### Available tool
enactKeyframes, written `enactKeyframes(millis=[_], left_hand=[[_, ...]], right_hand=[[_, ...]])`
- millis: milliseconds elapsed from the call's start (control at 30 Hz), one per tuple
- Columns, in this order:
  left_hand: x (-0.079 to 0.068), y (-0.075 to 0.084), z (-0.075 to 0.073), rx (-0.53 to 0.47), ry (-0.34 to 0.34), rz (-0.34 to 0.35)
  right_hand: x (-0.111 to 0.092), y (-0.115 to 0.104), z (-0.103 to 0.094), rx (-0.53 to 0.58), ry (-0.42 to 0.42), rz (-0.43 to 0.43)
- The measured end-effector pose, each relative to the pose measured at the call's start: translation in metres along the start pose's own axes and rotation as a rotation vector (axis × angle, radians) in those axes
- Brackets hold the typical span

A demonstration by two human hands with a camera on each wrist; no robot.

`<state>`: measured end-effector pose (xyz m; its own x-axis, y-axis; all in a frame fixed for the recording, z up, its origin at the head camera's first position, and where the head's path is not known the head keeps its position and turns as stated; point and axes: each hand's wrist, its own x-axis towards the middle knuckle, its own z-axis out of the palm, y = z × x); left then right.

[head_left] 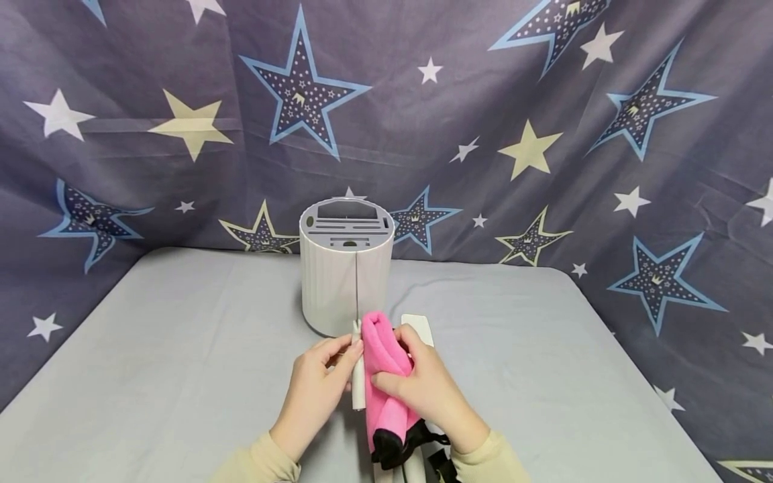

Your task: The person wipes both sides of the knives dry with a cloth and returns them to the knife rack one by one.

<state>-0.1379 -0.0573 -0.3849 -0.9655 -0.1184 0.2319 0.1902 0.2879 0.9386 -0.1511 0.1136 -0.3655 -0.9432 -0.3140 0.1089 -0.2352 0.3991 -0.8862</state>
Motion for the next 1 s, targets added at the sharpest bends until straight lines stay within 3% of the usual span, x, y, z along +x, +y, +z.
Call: enactKeyframes(millis=[267, 467, 767, 1000], left_hand=[[-0.006, -0.001, 0.007, -0.010, -0.051, 0.020], [-0.010, -0.004, 0.014, -0.019, -0.093, 0.037], [-0.010, -0.003, 0.012, 0.091, -0.044, 0.107], [-0.006, -0.001, 0.011, 0.125, -0.045, 0.129]], right_hand=[[0.005, 0.003, 0.002, 0.070, 0.197, -0.022], [0.008, 0.005, -0.003, 0.102, 0.288, 0.000], [0.007, 0.002, 0.000, 0.066, 0.277, 0.001], [0.004, 0.001, 0.001, 0.033, 0.271, 0.017]])
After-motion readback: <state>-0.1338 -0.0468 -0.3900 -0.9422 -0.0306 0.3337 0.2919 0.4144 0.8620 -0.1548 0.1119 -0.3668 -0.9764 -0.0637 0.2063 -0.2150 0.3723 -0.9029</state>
